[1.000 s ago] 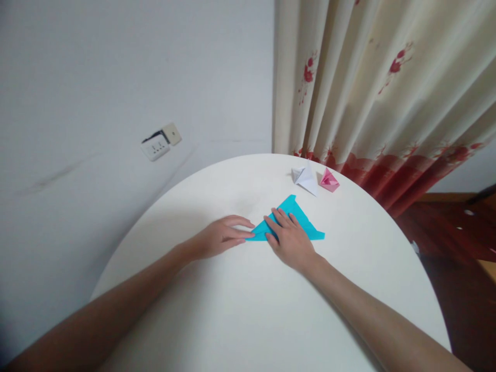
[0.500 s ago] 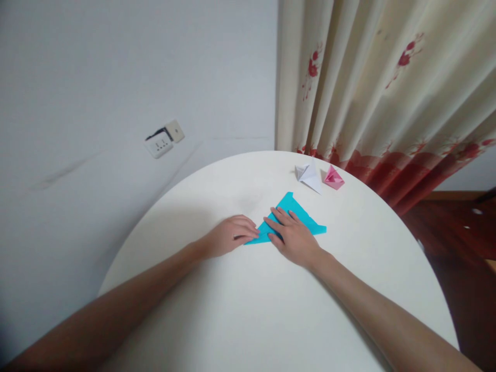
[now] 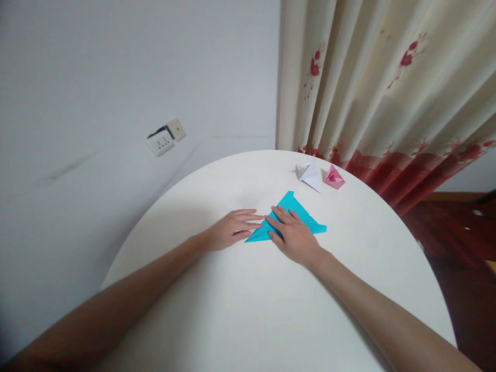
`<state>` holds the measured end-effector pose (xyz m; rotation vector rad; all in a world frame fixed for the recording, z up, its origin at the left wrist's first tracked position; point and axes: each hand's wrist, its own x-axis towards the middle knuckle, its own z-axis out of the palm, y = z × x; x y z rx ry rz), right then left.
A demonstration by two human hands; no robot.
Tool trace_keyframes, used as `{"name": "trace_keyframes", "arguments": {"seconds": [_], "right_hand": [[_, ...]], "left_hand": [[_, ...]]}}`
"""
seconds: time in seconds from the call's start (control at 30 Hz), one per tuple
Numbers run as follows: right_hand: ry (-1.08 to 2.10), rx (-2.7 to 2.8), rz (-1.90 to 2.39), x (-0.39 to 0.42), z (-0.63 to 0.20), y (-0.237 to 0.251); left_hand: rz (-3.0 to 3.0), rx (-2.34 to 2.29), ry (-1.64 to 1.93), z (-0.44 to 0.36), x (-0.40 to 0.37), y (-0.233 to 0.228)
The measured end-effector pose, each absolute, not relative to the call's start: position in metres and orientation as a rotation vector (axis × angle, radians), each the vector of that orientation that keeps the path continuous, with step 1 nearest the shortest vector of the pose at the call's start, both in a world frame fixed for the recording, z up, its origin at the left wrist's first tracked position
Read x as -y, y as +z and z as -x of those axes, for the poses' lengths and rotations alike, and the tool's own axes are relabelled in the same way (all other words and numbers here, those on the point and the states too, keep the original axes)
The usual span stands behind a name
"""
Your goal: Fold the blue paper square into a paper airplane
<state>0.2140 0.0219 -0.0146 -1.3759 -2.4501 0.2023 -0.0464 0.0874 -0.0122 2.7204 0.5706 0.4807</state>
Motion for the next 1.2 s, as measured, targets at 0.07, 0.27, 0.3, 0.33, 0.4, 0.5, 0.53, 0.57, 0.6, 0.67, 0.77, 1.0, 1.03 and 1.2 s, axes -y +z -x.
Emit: {"name": "trace_keyframes", "arguments": {"seconds": [0.07,0.27,0.3,0.33,0.4,0.5,0.53,0.57,0.6,0.67,0.77,1.0,1.03,1.2], "right_hand": [[0.203,2.452,1.377,-0.022,-0.214,-0.014],[0.189,2.463,1.390,-0.021,-0.213,-0.013],[0.186,2.460,1.389,-0.022,-0.213,-0.013],[0.185,2.456,1.389,-0.022,-0.213,-0.013],[0.190,2.453,1.394,-0.022,-0.213,-0.014],[0.201,2.441,1.417,-0.022,-0.213,-0.014],[0.203,2.435,1.425,-0.022,-0.213,-0.014],[0.204,2.430,1.431,-0.022,-0.212,-0.014],[0.204,2.425,1.435,-0.022,-0.212,-0.014],[0.204,2.422,1.433,-0.022,-0.212,-0.014],[0.204,2.412,1.427,-0.022,-0.211,-0.014],[0.197,2.345,1.462,-0.035,-0.226,-0.021],[0.171,2.328,1.500,-0.039,-0.232,-0.021],[-0.049,2.136,1.715,-0.043,-0.251,-0.012]], "left_hand": [[-2.735,-0.599,0.412,0.047,-0.085,-0.009],[-2.755,-0.701,0.281,0.043,-0.075,-0.003],[-2.750,-0.718,0.265,0.043,-0.074,-0.003],[-2.740,-0.731,0.252,0.042,-0.074,-0.004],[-2.717,-0.750,0.245,0.041,-0.073,-0.004],[-2.692,-0.765,0.261,0.038,-0.070,-0.004],[-2.694,-0.762,0.272,0.037,-0.068,-0.005],[-2.705,-0.749,0.287,0.035,-0.065,-0.005],[-2.725,-0.729,0.306,0.034,-0.062,-0.005],[-2.785,-0.697,0.347,0.031,-0.055,-0.004],[-2.872,-0.688,0.322,0.029,-0.046,-0.004],[-2.927,-0.697,0.203,0.031,-0.042,0.004],[-2.930,-0.702,0.196,0.031,-0.042,0.005],[-2.953,-0.726,0.133,0.030,-0.040,0.006]]}}
